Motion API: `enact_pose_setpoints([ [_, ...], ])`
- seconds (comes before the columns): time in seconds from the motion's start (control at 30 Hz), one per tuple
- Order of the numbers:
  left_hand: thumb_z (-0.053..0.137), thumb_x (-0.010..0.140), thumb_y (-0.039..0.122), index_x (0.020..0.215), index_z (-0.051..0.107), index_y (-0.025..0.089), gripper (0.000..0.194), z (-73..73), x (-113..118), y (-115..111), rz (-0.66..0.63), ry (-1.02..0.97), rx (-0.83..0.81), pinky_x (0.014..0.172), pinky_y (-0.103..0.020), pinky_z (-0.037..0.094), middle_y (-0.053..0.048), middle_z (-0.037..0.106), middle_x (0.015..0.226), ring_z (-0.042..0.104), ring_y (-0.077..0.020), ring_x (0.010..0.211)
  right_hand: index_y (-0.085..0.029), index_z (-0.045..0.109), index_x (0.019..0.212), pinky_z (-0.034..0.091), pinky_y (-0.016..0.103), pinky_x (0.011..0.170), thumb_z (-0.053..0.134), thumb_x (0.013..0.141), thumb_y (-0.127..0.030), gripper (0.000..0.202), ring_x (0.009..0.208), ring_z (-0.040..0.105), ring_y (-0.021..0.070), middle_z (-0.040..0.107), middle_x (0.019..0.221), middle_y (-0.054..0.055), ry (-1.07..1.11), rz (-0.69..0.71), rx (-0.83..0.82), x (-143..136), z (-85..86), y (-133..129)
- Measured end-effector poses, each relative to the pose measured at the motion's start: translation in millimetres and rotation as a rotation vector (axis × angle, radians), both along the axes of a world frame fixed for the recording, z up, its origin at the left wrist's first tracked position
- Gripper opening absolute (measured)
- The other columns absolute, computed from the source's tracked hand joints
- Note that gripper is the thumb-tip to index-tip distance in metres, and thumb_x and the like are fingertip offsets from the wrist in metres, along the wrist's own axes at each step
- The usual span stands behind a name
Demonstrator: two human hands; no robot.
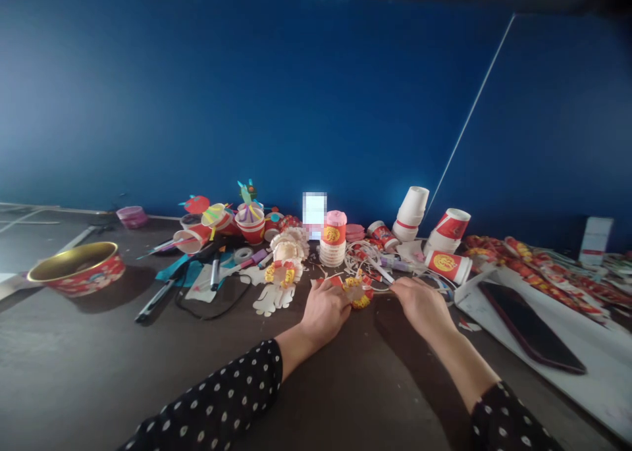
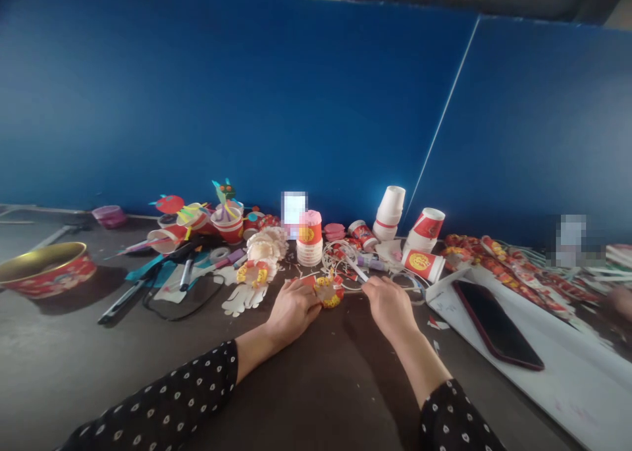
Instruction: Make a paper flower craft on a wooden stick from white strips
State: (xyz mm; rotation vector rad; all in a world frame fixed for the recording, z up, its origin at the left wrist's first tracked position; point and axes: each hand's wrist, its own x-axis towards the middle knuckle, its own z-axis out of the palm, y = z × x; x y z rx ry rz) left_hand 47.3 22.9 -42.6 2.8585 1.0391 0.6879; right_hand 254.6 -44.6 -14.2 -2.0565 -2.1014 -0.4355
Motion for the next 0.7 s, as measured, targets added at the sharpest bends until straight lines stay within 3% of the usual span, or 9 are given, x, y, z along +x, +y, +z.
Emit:
enact_pose_setpoints([
  [0.07, 0.054, 0.081, 0.023, 0.072, 0.066, 0.017, 0.016, 0.2, 0, 0, -0.001, 0.003, -0.008, 0.081, -0.039, 0.038, -0.005, 0.064, 0.078, 0.054, -0.0225, 0.087, -0.022, 0.063, 0.1, 0.039, 0.024, 0.062, 0.044, 0.085, -0.016, 0.026, 0.08, 0.057, 0.0159, 0.064, 0.097, 0.002, 0.096, 0.007, 0.079, -6, -4.3, 1],
  [0.13, 0.054, 0.081, 0.021, 0.07, 0.065, 0.016, 0.017, 0.6, 1, -1, 0.011, 0.008, -0.017, 0.08, -0.038, 0.039, -0.006, 0.064, 0.076, 0.054, -0.0222, 0.085, -0.022, 0.062, 0.103, 0.041, 0.023, 0.066, 0.045, 0.087, -0.021, 0.023, 0.083, 0.059, 0.0152, 0.064, 0.097, 0.003, 0.186, 0.103, 0.141, -17, -8.6, 0],
  [0.2, 0.053, 0.081, 0.02, 0.071, 0.064, 0.015, 0.016, 0.8, 1, -1, 0.016, -0.001, -0.021, 0.079, -0.037, 0.04, -0.006, 0.064, 0.076, 0.055, -0.0222, 0.083, -0.024, 0.061, 0.104, 0.042, 0.022, 0.068, 0.043, 0.088, -0.024, 0.025, 0.082, 0.059, 0.014, 0.063, 0.098, 0.003, 0.248, 0.225, 0.128, -31, -12.3, -1],
  [0.3, 0.05, 0.083, 0.021, 0.078, 0.064, 0.014, 0.016, 1.1, 2, 0, -0.023, -0.02, -0.027, 0.08, -0.037, 0.04, -0.007, 0.064, 0.082, 0.055, -0.0222, 0.087, -0.027, 0.059, 0.11, 0.043, 0.022, 0.062, 0.043, 0.088, -0.027, 0.027, 0.08, 0.06, 0.014, 0.061, 0.103, 0.003, 0.291, 0.24, 0.083, -48, -16.4, -1],
  [0.47, 0.047, 0.084, 0.019, 0.078, 0.062, 0.012, 0.018, -2.0, 3, 1, -0.015, 0.036, -0.036, 0.077, -0.036, 0.041, -0.009, 0.064, 0.083, 0.055, -0.0229, 0.084, -0.025, 0.066, 0.091, 0.044, 0.022, 0.067, 0.039, 0.09, -0.027, 0.027, 0.08, 0.06, 0.0142, 0.062, 0.1, 0.003, 0.392, 0.257, 0.052, -57, -20.4, 4],
  [0.7, 0.045, 0.085, 0.019, 0.079, 0.061, 0.013, 0.018, -12.0, 5, 5, -0.02, 0.017, -0.006, 0.076, -0.037, 0.041, -0.009, 0.062, 0.082, 0.055, -0.0231, 0.083, -0.023, 0.066, 0.084, 0.044, 0.023, 0.069, 0.04, 0.087, -0.022, 0.027, 0.08, 0.059, 0.0145, 0.063, 0.091, 0.003, 0.457, 0.305, 0.073, -58, -21.4, 6],
])
